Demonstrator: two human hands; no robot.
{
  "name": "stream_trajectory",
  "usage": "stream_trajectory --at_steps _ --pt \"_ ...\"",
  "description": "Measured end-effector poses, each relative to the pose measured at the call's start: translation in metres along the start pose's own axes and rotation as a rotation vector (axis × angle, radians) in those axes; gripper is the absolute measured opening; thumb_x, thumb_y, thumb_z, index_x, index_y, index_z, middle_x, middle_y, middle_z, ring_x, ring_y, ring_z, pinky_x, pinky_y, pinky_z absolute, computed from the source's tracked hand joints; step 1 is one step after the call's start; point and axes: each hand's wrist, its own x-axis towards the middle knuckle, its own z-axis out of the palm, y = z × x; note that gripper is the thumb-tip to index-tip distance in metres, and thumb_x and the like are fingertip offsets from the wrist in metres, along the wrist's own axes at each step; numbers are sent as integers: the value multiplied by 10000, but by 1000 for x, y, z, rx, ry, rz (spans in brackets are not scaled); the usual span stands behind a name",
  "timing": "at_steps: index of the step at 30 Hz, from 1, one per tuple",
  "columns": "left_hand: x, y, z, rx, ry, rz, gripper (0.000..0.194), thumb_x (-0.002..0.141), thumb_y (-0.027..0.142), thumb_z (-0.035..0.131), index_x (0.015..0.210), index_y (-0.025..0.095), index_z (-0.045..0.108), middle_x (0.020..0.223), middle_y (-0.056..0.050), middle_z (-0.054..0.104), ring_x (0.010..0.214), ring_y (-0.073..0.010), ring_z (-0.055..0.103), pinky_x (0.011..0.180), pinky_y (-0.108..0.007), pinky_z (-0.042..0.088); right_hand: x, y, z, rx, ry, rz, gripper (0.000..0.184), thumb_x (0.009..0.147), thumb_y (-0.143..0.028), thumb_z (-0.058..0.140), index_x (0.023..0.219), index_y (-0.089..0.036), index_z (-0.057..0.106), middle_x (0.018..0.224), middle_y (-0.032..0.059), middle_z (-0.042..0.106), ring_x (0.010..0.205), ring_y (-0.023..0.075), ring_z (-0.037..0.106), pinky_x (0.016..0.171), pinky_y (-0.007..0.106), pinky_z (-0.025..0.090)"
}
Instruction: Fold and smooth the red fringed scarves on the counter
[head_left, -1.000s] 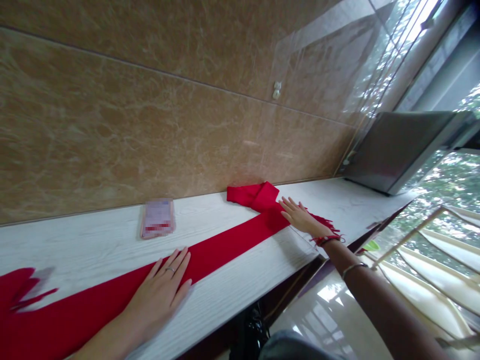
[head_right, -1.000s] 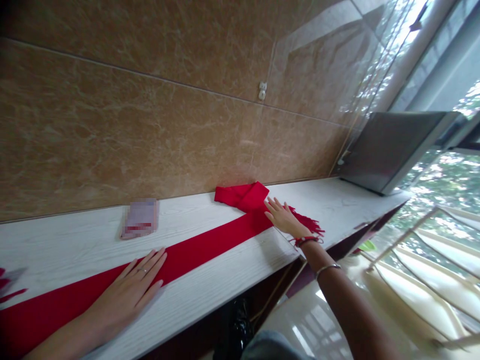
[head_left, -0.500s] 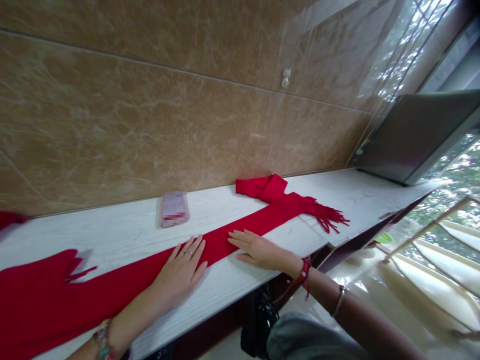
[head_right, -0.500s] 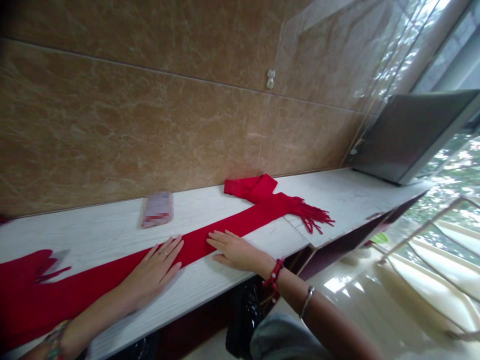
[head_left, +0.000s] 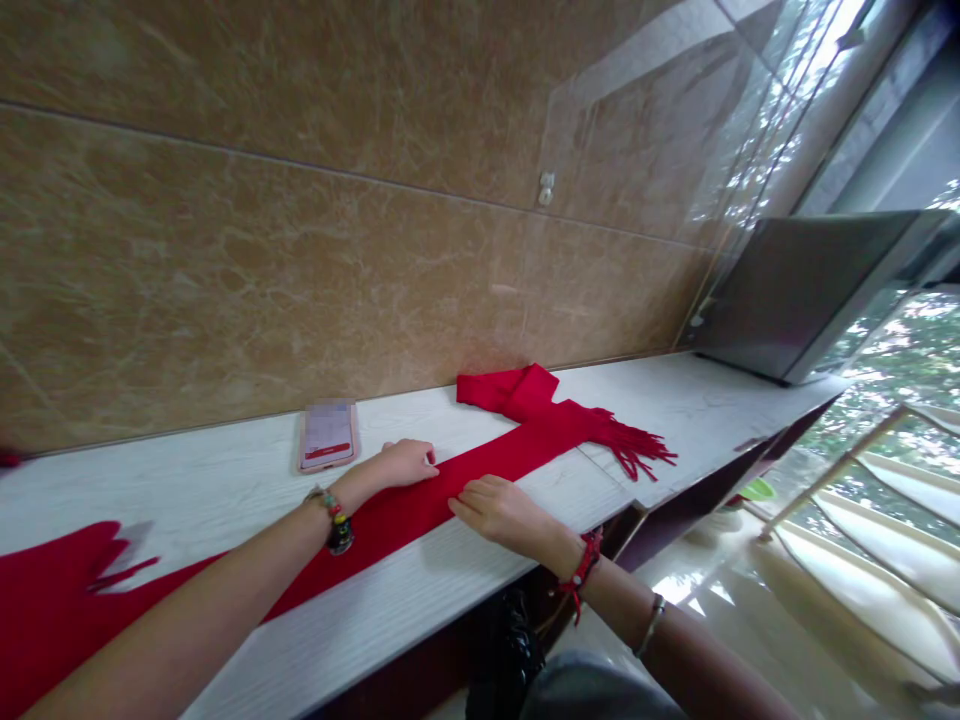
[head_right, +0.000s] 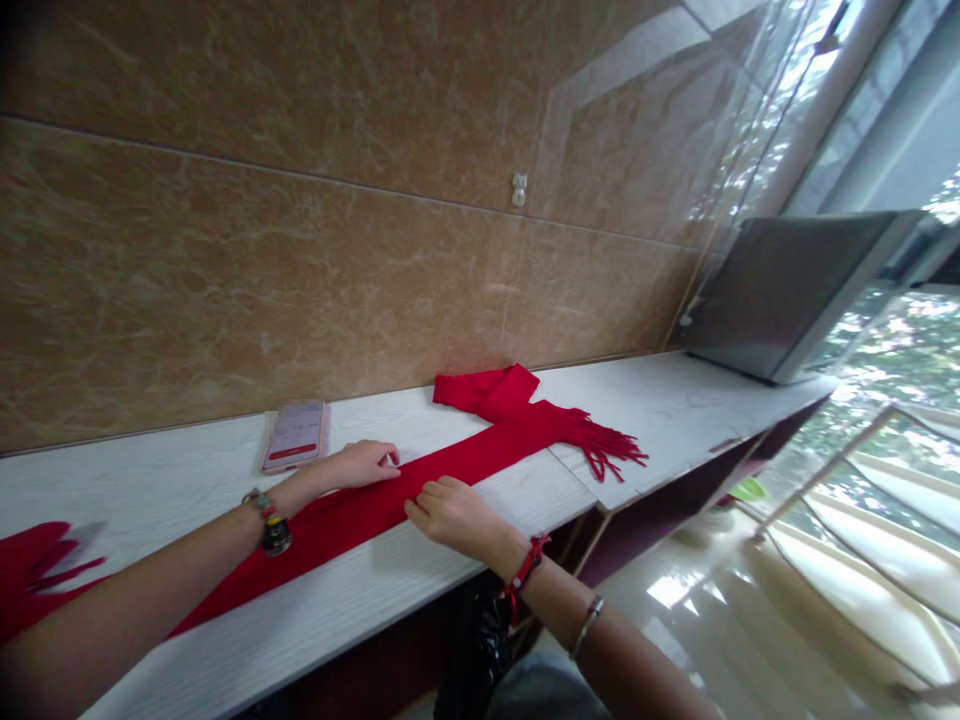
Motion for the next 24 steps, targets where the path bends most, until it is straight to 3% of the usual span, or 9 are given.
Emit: stream_trajectory --at_steps 6,12,16,24 --pt "16 2 0 -9 -53 -5 220 670 280 538 821 153 637 812 -70 664 690 -184 574 584 -252 386 -1 1 3 -36 53 -6 183 883 -111 385 1032 -123 490 711 20 559 661 135 495 589 277 360" --pt "13 -12 -4 -73 -135 37 380 625 237 541 991 151 597 784 -31 658 623 -140 546 531 -209 368 0 3 -2 -2 40 11 112 888 -137 389 886 -160 499 700 6 530 662 135 465 585 281 329" --pt "12 -15 -4 -92 -165 66 321 637 277 519 904 143 636 749 -28 652 607 -132 525 523 -205 356 0 3 -6 -7 -6 45 110 880 -131 404 931 -150 501 744 17 538 699 149 463 602 291 335" --pt "24 3 1 -122 -101 52 233 625 249 478 727 135 654 644 -23 628 550 -121 485 503 -215 328 -13 11 2 -57 -73 182 103 844 -111 462 783 -152 534 774 41 542 733 173 466 585 306 329"
